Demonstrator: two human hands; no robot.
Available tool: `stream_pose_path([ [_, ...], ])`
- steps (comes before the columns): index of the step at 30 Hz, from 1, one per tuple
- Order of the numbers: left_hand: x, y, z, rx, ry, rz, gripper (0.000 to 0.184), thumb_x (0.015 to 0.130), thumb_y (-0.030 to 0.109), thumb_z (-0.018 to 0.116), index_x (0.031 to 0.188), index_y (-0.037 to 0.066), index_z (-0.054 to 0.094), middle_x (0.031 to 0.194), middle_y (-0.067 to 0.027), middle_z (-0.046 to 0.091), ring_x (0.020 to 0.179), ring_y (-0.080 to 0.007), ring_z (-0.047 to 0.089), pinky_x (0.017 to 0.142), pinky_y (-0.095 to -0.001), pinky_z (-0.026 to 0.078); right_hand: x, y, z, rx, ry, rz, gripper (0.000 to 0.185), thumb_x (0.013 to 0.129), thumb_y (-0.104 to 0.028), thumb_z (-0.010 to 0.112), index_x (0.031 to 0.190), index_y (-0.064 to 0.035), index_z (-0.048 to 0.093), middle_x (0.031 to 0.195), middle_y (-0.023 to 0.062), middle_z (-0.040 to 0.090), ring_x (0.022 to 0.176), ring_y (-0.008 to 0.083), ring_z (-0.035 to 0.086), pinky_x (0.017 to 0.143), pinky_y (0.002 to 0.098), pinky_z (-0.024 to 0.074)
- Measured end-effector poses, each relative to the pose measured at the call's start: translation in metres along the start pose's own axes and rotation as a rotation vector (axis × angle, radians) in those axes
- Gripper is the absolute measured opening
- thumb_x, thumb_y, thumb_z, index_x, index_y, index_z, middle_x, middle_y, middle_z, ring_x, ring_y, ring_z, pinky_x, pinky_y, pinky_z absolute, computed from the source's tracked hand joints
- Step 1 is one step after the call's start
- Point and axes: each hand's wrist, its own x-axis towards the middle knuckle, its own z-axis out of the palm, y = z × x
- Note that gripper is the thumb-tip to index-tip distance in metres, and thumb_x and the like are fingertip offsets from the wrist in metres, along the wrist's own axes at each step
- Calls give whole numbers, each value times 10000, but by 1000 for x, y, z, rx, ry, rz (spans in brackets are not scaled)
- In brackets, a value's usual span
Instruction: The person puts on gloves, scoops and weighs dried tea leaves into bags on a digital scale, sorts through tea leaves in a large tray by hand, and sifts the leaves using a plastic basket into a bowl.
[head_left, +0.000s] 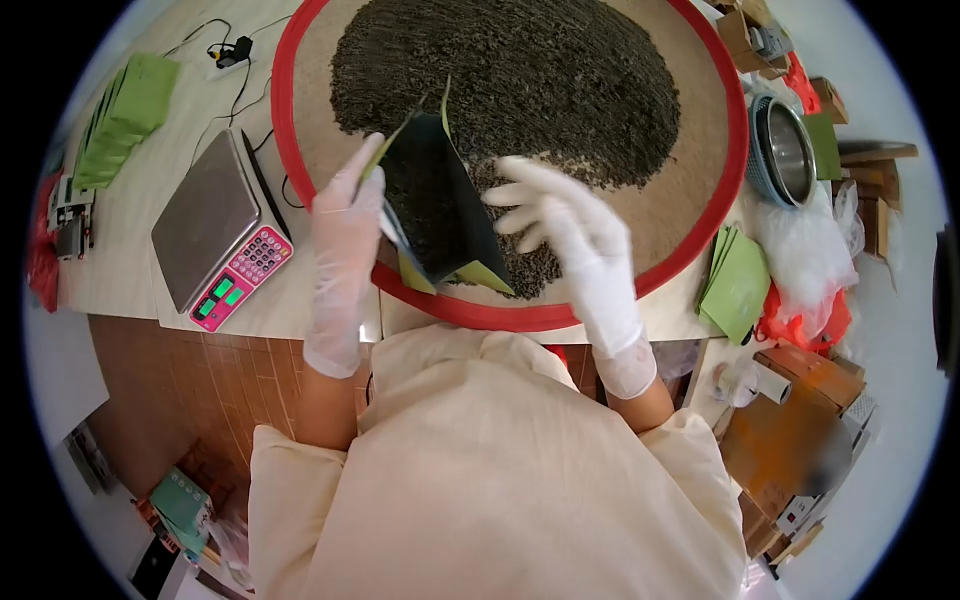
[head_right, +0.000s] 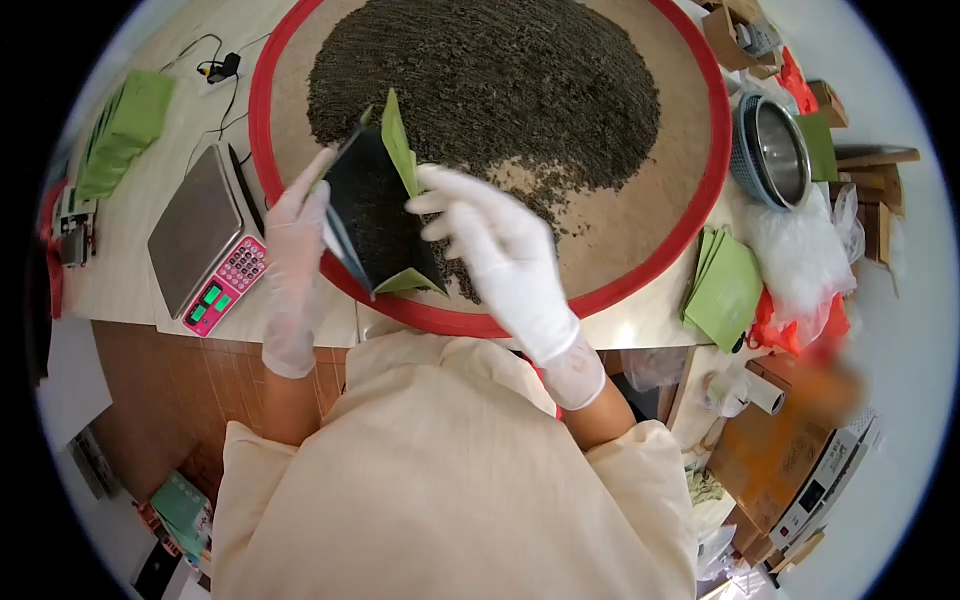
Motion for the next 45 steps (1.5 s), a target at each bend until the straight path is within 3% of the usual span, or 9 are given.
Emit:
stream_pose_path([
  [3, -4, 11, -17, 24, 139, 109, 362, 890, 71, 525, 1246, 111, 579, 1220, -69, 600, 1100, -118, 559, 942, -228, 401, -6, 28, -43, -113, 253, -27, 306, 950, -107, 421, 1201, -10, 567, 1049, 81, 644, 849, 111, 585, 744, 242, 478],
  [6, 4, 13, -28, -446, 40, -77, 369, 899, 46, 508, 1249, 131, 583, 1214, -42, 591, 1001, -63, 576, 833, -172, 446, -3, 132, -112, -559, 531, -94, 315, 930, -124, 452, 1199, -2, 560, 1088, 151, 633, 989, 235, 598, 872, 323, 461],
  [10, -4, 19, -14, -50, 43, 174, 366, 921, 45, 485, 1284, 20, 522, 1218, -55, 578, 975, -56, 549, 861, -178, 423, -22, 247, -166, -1168, 573, -61, 365, 887, -205, 524, 1186, 2, 553, 1178, 232, 563, 1114, 368, 520, 968, 423, 406],
  [20, -13, 18, -25, -297, 33, 51, 370, 935, 57, 493, 1297, -22, 483, 1214, -101, 577, 1015, -82, 562, 898, -202, 428, -16, 272, -134, -1384, 635, 61, 490, 854, -223, 565, 1296, -43, 456, 1360, 241, 404, 1239, 420, 382, 1051, 470, 297],
  [26, -15, 19, -27, -230, 61, 21, 372, 938, 61, 489, 1297, -34, 476, 1231, -110, 566, 1053, -103, 555, 923, -218, 420, -5, 287, -86, -1015, 333, -212, 553, 861, -235, 561, 1331, 6, 398, 1379, 245, 375, 1283, 411, 337, 1097, 452, 234],
  [30, -9, 17, -25, -288, 64, 24, 369, 937, 51, 476, 1296, -34, 477, 1232, -114, 565, 1071, -120, 553, 939, -228, 416, -26, 251, -50, -1005, -10, -143, 684, 836, -272, 607, 1393, -18, 301, 1438, 232, 289, 1327, 392, 280, 1108, 448, 208],
  [36, -3, 10, -27, -256, 67, 5, 364, 936, 47, 462, 1291, -30, 485, 1237, -122, 559, 1091, -143, 550, 951, -256, 423, -43, 209, -85, -1175, -375, -86, 1113, 560, -499, 794, 1415, -39, 249, 1459, 255, 206, 1344, 415, 222, 1097, 532, 174],
  [38, 0, 12, -25, -253, 102, 50, 350, 922, 50, 505, 1269, 18, 535, 1134, -69, 623, 932, -50, 566, 846, -178, 423, -32, 220, -70, -1252, -440, -197, 1111, 557, -574, 751, 1424, -87, 256, 1456, 237, 225, 1325, 418, 246, 1089, 539, 192],
  [45, -1, 12, -32, -165, 81, 44, 369, 918, 65, 509, 1282, 2, 517, 1191, -104, 593, 1013, -94, 555, 905, -215, 407, 5, 240, -50, -1371, -383, -302, 890, 627, -538, 715, 1383, -231, 360, 1419, 175, 317, 1251, 365, 365, 1012, 524, 328],
])
